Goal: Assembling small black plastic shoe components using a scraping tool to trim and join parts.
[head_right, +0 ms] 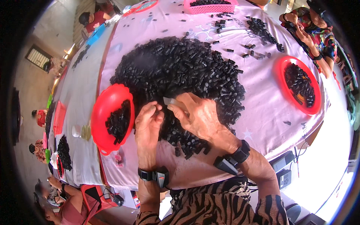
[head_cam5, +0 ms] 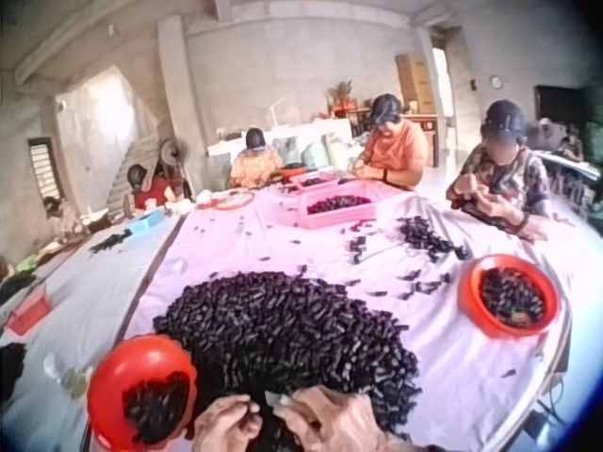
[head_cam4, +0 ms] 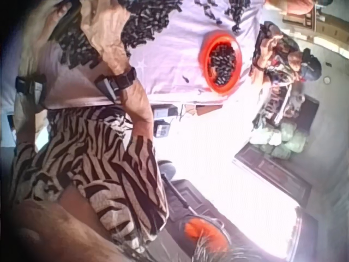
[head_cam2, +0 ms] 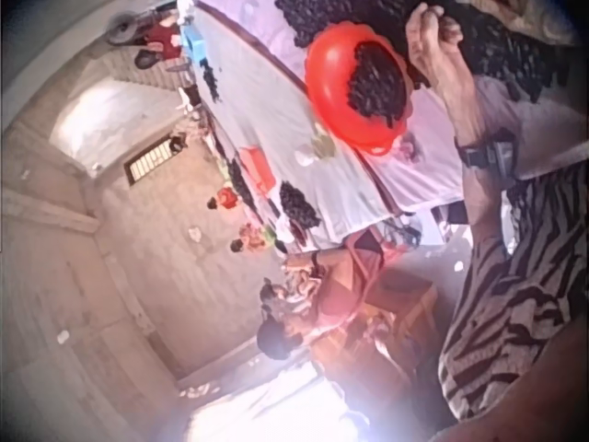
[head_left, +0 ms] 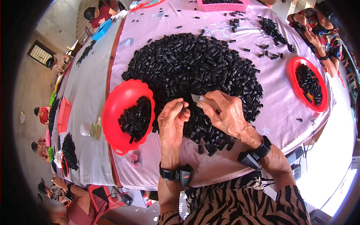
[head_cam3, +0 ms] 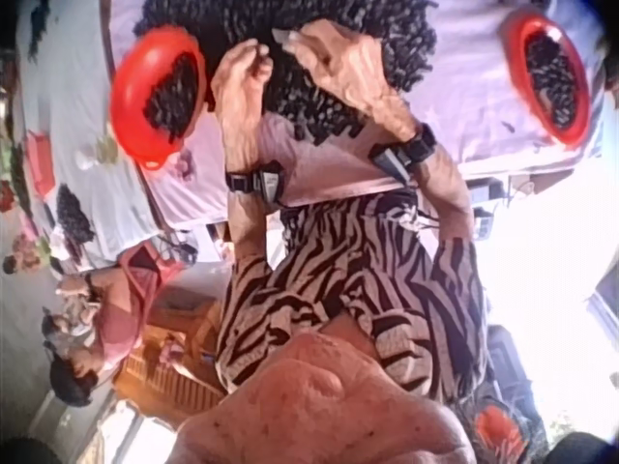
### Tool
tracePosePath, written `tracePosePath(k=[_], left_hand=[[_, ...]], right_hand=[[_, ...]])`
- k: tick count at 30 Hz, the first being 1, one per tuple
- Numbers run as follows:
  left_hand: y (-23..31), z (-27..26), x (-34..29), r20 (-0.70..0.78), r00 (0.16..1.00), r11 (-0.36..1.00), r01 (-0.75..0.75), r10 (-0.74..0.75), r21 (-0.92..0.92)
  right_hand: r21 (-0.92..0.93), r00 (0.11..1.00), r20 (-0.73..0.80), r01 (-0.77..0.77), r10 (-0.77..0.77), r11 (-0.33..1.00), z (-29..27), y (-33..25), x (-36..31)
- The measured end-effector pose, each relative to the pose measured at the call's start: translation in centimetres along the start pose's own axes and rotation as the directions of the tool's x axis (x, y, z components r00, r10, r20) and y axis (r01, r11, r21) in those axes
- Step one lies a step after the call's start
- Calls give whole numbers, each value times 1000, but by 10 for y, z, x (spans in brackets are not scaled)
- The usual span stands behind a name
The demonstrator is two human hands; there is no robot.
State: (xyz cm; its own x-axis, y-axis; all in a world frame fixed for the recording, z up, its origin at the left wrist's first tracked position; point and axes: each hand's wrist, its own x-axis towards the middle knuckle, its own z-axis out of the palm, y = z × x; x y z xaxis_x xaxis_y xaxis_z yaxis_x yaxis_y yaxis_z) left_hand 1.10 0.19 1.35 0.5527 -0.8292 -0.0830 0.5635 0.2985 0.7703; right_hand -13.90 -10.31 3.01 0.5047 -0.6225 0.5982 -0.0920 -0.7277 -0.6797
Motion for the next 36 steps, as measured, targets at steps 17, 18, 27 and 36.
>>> tracePosePath(k=[17, 18, 27, 36], left_hand=[[-4, -2, 1, -64, 998, 998, 30, -26, 51], [-4, -3, 1, -41, 999, 999, 32, -31, 24], [-3, 6, -2, 22, 1000, 999, -6, 7, -40], [-6, -7, 2, 113, 994, 996, 22, -12, -86]], right_hand=[[-14, 993, 120, 20, -18, 1000, -1, 2, -2], [-15, 991, 131, 19, -17, 1000, -1, 2, -2], [-22, 988, 149, 45, -41, 999, -2, 3, -3], [13, 976, 160, 148, -148, 989, -1, 0, -2]])
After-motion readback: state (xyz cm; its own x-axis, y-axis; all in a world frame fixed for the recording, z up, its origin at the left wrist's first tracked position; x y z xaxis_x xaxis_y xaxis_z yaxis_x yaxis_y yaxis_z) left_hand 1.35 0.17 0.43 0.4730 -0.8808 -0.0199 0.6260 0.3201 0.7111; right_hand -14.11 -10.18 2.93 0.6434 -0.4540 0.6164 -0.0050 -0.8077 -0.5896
